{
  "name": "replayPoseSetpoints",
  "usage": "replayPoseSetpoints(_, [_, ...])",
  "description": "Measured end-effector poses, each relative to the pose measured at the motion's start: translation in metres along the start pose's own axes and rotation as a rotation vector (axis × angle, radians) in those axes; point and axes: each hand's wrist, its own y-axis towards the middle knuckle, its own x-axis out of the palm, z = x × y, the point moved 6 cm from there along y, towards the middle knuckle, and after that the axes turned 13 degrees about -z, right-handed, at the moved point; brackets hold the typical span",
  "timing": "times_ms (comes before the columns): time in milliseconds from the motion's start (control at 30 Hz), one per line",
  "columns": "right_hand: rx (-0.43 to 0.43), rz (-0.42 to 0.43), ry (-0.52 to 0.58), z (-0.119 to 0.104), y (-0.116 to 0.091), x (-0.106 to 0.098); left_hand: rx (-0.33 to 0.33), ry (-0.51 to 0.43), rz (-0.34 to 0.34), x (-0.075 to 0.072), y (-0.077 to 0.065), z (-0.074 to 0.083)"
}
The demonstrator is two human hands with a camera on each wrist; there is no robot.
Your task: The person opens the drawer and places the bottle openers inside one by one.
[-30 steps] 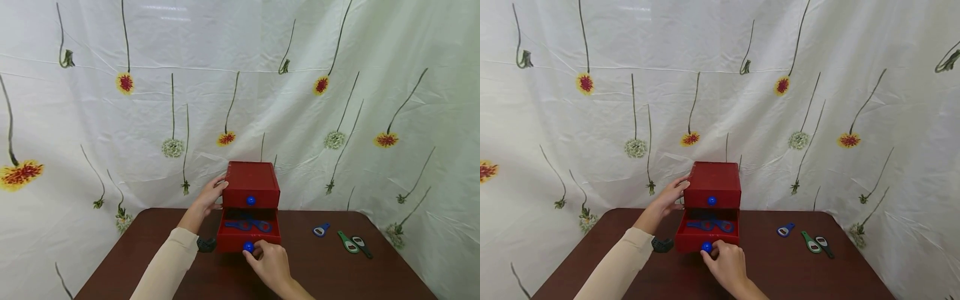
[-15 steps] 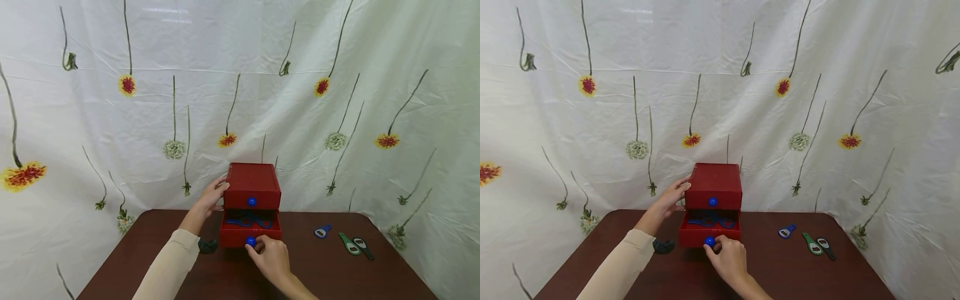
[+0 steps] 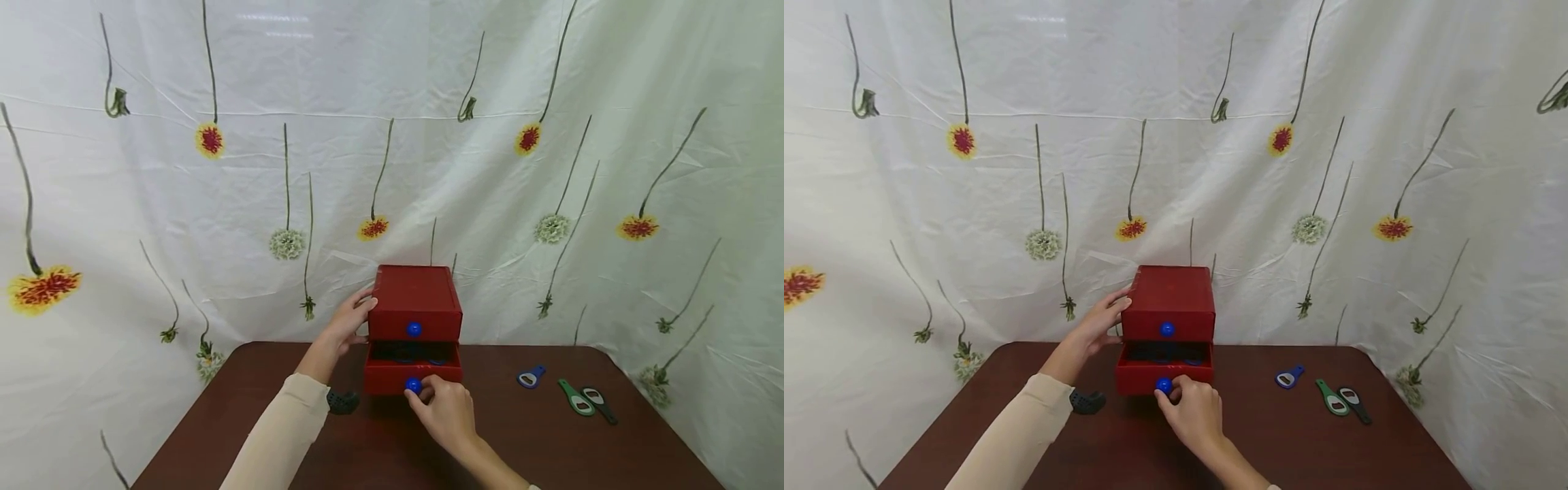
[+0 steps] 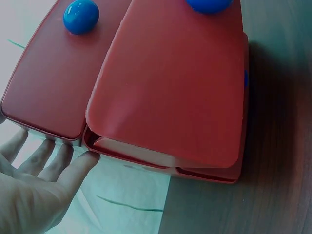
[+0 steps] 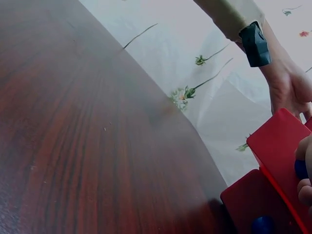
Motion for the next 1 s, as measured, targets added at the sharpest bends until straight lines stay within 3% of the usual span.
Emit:
replayPoseSetpoints(233, [0.028,-0.041,-0.023,0.007,0.008,0.004,-0.008,-0.01,0.007,-0.002,0.0,-0.001])
replayPoseSetpoints(1000, [0.053,-0.036,-0.082,0.024,0.036,0.016,0.002,-0.002,0.002,0.001,0.0,-0.001])
